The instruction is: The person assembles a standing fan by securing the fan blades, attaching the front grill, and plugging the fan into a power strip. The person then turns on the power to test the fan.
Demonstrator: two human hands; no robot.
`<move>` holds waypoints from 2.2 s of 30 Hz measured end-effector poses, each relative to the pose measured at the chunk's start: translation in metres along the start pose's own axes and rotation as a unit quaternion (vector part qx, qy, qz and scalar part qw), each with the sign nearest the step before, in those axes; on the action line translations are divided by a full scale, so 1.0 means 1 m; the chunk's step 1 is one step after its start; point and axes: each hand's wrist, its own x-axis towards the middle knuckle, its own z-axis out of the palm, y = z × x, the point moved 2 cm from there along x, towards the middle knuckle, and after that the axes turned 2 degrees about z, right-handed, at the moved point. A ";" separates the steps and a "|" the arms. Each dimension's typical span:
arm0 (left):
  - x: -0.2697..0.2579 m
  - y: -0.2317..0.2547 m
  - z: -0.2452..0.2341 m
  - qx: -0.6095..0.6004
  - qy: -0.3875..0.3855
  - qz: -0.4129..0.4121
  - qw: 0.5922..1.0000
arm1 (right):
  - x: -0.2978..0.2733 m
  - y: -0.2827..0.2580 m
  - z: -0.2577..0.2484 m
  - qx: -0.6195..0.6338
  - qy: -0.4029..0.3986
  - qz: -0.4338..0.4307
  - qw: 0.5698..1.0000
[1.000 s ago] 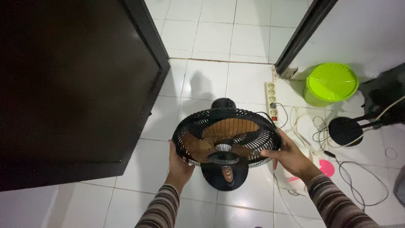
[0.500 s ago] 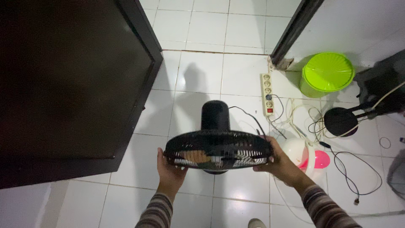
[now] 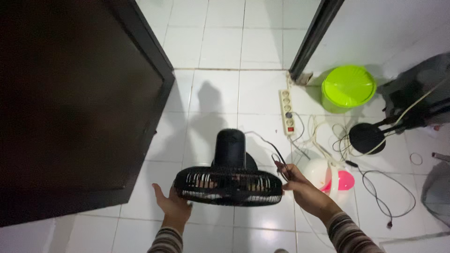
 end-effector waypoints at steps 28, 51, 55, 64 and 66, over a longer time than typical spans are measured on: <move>-0.156 -0.048 0.293 0.653 -0.382 0.292 0.585 | -0.036 -0.190 -0.022 -0.222 0.047 -0.107 0.968; -0.144 0.014 0.238 0.725 -0.253 0.171 0.618 | 0.084 -0.157 -0.173 0.441 0.226 0.002 0.869; -0.109 0.030 0.220 0.682 -0.163 0.159 0.695 | 0.062 -0.191 -0.154 0.425 0.292 -0.030 0.856; -0.051 0.072 0.218 0.674 -0.145 0.133 0.712 | 0.042 -0.241 -0.111 0.296 0.303 -0.085 0.902; -0.052 0.073 0.230 0.669 -0.180 0.126 0.710 | 0.049 -0.246 -0.099 0.291 0.292 -0.084 0.907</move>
